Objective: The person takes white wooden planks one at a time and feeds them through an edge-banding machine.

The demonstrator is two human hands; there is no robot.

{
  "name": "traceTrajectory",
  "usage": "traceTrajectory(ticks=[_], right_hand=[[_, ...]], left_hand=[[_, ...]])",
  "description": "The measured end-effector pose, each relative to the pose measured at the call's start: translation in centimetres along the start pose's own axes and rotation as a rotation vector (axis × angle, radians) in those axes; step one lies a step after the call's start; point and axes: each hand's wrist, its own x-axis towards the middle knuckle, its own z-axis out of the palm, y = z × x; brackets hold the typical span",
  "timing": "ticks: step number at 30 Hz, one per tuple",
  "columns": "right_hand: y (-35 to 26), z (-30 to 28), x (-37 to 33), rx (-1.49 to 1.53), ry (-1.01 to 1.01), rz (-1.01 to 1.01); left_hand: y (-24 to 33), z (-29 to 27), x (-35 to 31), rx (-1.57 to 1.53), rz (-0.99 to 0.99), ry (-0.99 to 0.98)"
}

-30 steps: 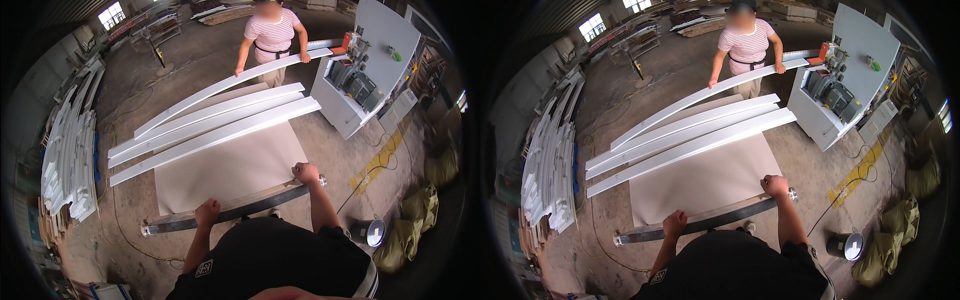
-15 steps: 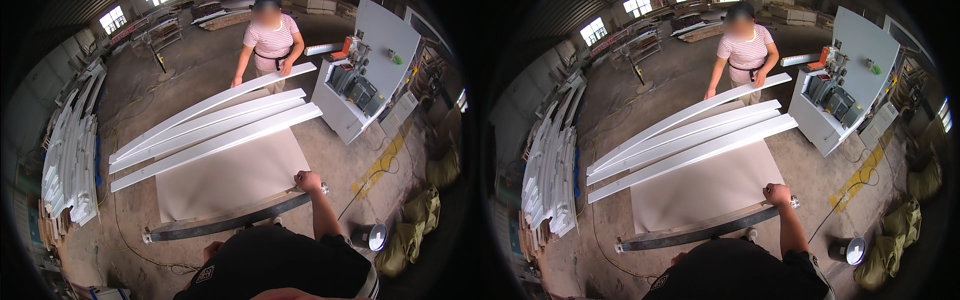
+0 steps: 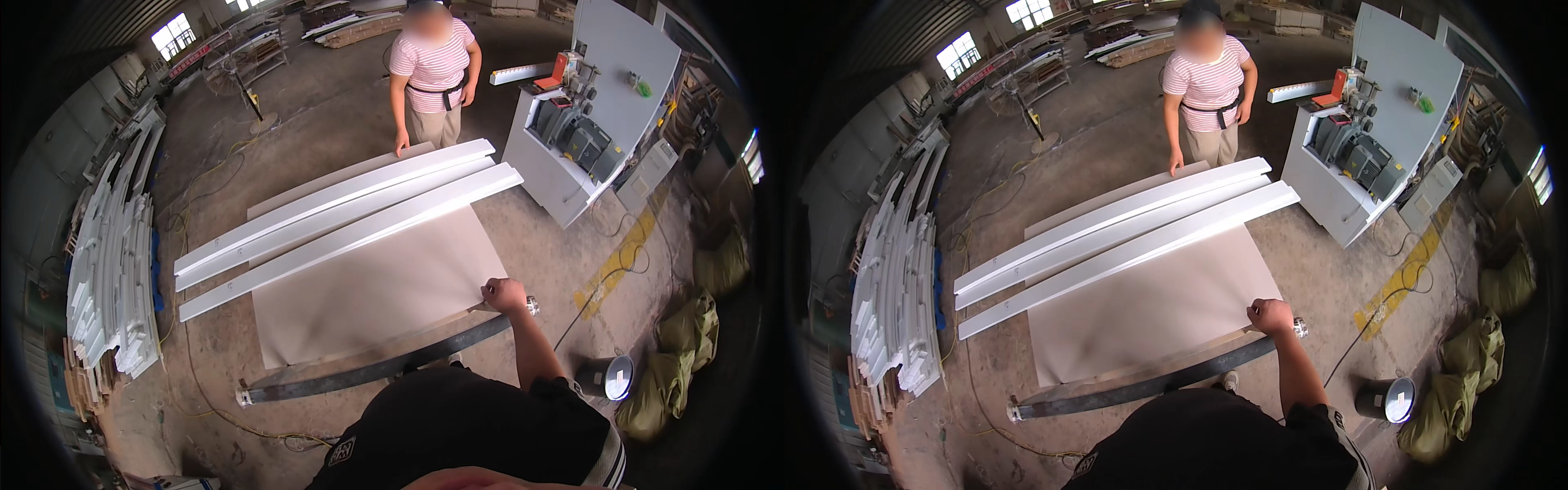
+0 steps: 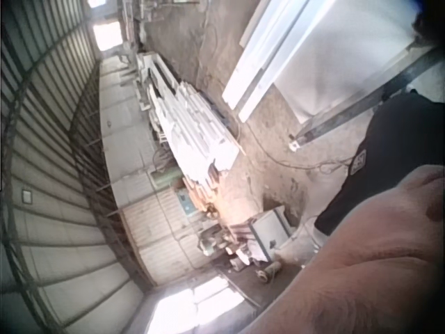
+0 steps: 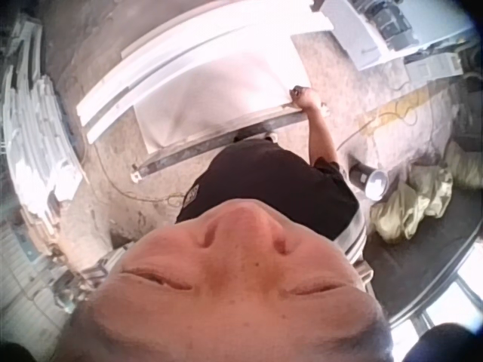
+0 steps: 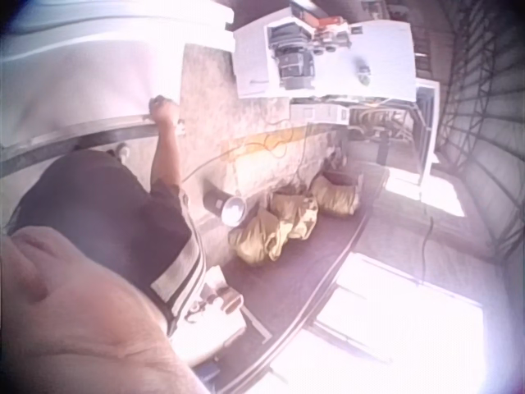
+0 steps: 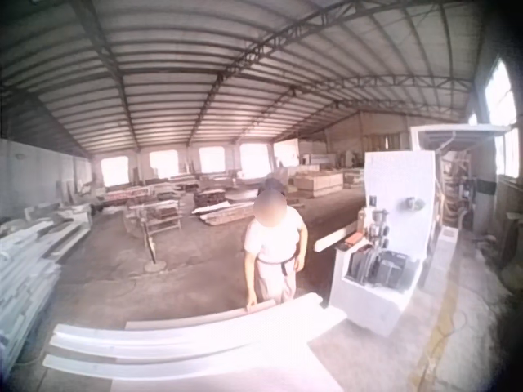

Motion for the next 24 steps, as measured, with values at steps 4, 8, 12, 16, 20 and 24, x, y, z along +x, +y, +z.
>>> traceTrajectory(ticks=[4,8,12,16,20,24], right_hand=[[0.3,0.4,0.0,-0.015,0.001,-0.007],[0.2,0.4,0.1,-0.025,-0.024,0.0],[-0.2,0.1,-0.1,-0.02,-0.035,0.016],[-0.3,-0.2,-0.2,-0.041,-0.073,0.031],[-0.2,-0.2,-0.2,-0.042,-0.082,0.012],[0.1,0.3,-0.4,-0.058,-0.082,0.017]], left_hand=[[0.1,0.1,0.3,-0.004,-0.006,-0.011],[0.2,0.3,1.0,-0.009,-0.004,-0.014],[0.5,0.4,1.6,-0.017,-0.003,-0.018],[0.8,0.5,2.3,-0.026,-0.001,-0.017],[1.1,0.6,3.1,-0.036,-0.004,-0.021],[0.9,0.6,3.3,-0.045,-0.014,-0.024]])
